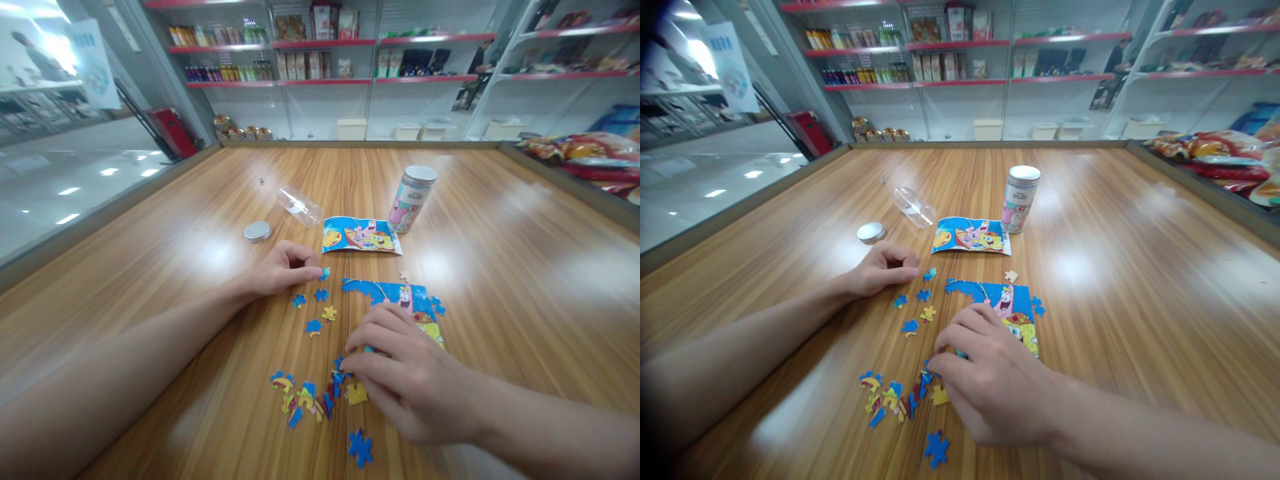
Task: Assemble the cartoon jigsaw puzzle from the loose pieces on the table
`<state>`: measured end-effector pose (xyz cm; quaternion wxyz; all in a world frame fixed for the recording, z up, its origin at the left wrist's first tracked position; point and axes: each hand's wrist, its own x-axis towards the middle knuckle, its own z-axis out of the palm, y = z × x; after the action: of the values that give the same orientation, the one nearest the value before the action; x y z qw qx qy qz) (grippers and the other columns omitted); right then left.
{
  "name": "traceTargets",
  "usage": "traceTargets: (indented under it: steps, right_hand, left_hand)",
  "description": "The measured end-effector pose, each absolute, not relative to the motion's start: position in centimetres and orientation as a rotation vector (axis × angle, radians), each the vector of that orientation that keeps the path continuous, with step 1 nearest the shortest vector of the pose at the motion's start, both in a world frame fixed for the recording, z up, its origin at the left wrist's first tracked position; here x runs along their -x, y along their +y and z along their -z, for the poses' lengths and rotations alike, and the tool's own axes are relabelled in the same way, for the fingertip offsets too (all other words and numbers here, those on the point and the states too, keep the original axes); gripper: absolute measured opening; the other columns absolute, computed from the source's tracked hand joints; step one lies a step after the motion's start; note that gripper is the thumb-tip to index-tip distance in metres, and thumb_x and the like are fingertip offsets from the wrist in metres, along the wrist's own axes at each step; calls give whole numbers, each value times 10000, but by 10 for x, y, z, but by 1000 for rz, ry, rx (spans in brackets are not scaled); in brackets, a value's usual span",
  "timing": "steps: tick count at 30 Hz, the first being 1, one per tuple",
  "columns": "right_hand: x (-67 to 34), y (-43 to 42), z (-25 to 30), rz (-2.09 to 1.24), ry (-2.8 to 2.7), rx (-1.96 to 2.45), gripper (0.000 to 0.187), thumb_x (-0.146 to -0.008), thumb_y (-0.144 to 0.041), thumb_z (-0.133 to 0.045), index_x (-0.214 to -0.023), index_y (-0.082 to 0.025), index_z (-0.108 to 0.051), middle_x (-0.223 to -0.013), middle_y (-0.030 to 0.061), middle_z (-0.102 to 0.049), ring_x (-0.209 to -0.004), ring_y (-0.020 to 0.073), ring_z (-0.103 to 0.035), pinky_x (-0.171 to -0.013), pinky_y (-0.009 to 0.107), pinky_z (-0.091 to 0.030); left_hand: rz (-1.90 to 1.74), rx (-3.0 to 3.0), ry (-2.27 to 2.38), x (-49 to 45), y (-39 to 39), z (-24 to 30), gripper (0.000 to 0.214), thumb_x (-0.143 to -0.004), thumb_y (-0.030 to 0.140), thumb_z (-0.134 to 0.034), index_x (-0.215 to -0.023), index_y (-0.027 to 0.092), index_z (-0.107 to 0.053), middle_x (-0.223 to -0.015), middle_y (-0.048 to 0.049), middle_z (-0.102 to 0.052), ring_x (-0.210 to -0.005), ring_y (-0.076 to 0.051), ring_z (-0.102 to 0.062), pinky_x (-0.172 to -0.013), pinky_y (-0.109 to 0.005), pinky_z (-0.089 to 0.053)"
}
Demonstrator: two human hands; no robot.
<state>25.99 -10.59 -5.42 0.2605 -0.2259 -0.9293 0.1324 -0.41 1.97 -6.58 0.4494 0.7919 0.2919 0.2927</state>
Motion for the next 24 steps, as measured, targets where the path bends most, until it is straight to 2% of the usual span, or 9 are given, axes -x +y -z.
traceTargets:
  steps: [3,5,9,14,19,24]
  right_hand:
    - [-260,-108,51,-375,-2579,619,181,-856,-147,-572,-989,-178,-691,-1000,79,-616,-916,226,-507,-834,424,-381]
    - [-260,-109,51,-384,-2603,621,189,-855,-167,-582,-1004,-184,-698,-1014,81,-597,-920,232,-497,-827,430,-377]
    - [-259,-108,52,-388,-2615,626,220,-868,-179,-580,-1055,-195,-695,-1015,78,-581,-923,231,-485,-828,433,-371]
    - [-259,-108,53,-394,-2664,661,258,-902,-206,-562,-1134,-223,-674,-1015,77,-574,-932,226,-489,-871,449,-371]
    - [-259,-109,54,-368,-2615,620,226,-920,-213,-541,-1092,-184,-684,-984,89,-594,-908,219,-495,-864,444,-379]
    - [-257,-107,53,-356,-2540,569,179,-868,-117,-526,-932,-145,-691,-820,56,-636,-798,192,-503,-831,436,-376]
  left_hand:
    - [-1012,-2102,1023,0,22,73,406,-909,390,-632,-610,158,-486,-576,37,-404,-537,-82,-345,-494,-244,-256]
    - [-1071,-2228,1158,-3,24,75,320,-910,359,-628,-673,155,-562,-608,30,-461,-555,-86,-385,-507,-238,-285]
    - [-907,-2485,1149,-5,26,75,151,-894,300,-635,-842,172,-695,-773,-7,-587,-646,-104,-516,-586,-240,-396]
    - [-801,-2576,1019,-4,25,75,139,-893,270,-632,-959,206,-735,-935,-41,-634,-822,-149,-611,-733,-278,-492]
    - [-777,-2486,948,-3,27,74,132,-901,273,-638,-932,205,-747,-905,-39,-625,-797,-138,-596,-664,-250,-468]
    - [-792,-2271,881,2,31,69,158,-895,325,-667,-966,196,-725,-960,-38,-599,-658,-89,-499,-567,-231,-407]
